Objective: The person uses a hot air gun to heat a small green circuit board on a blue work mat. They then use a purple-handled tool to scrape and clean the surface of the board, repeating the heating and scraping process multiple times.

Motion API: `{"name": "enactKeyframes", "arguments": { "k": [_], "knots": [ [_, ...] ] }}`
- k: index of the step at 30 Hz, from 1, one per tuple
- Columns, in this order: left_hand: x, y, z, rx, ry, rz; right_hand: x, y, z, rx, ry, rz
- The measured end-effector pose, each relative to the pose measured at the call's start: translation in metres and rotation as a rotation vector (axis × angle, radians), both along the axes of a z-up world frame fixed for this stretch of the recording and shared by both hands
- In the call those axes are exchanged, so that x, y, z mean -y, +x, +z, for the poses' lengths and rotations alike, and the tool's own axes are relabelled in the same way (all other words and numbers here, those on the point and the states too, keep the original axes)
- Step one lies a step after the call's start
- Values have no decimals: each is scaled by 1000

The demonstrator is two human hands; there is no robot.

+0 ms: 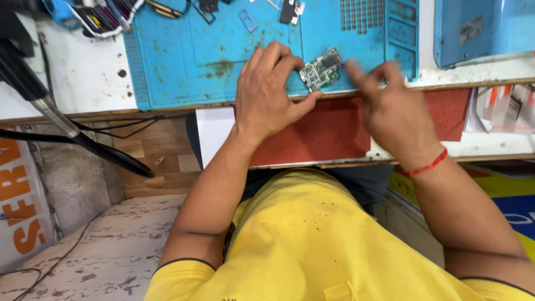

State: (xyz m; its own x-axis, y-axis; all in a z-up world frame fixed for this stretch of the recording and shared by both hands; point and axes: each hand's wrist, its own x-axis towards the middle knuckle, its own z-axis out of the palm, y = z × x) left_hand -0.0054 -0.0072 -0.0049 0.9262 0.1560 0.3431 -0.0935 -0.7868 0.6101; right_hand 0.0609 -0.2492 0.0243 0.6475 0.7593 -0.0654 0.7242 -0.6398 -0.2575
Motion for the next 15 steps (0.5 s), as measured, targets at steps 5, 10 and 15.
{"name": "enactKeyframes", "arguments": {
  "k": [5,10,15],
  "knots": [
    [-8,7,3,-6,-15,-4,-29,6,36,-41,-16,-68],
    [0,3,0,20,-7,1,-30,13,31,-42,214,53],
    [-8,2,0,24,-3,-2,-24,17,17,-88,187,-13]
  ]
}}
